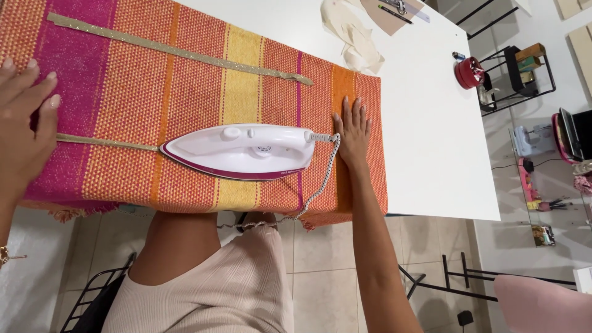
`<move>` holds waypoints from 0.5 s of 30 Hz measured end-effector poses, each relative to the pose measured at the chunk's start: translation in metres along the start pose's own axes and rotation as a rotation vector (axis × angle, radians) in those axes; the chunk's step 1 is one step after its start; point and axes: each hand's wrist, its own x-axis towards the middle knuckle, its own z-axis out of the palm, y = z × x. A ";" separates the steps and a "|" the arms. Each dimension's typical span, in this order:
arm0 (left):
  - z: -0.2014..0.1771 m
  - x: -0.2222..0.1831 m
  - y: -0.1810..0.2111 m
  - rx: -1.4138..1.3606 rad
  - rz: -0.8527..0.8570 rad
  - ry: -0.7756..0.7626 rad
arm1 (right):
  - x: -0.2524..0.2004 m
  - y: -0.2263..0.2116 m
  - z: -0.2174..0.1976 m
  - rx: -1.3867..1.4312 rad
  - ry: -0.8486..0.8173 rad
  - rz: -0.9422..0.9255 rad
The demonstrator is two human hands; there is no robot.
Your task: The person is aligning a thin decorative fabric strip on a larger fabric piece and pressing it with an iron on a work table.
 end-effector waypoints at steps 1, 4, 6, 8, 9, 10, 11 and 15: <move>0.000 0.000 -0.001 0.050 0.015 0.002 | 0.000 -0.001 -0.001 0.018 -0.002 -0.001; -0.001 0.000 -0.002 0.098 0.034 0.002 | -0.001 -0.004 -0.005 0.045 -0.013 0.004; -0.002 0.001 -0.001 0.095 0.038 0.002 | -0.001 -0.004 -0.006 0.053 -0.020 0.010; -0.004 0.002 0.001 0.105 0.047 0.017 | 0.000 -0.002 -0.004 0.040 -0.024 0.014; -0.005 0.003 0.002 0.105 0.046 0.017 | 0.000 -0.002 -0.003 0.040 -0.024 0.013; -0.006 0.004 0.004 0.099 0.042 0.019 | 0.000 -0.002 -0.003 0.026 -0.014 0.008; -0.007 0.004 0.006 0.093 0.039 0.021 | 0.000 -0.002 -0.002 0.013 -0.005 0.003; -0.012 0.005 0.011 0.152 0.061 0.029 | -0.002 -0.009 -0.011 0.075 -0.039 0.026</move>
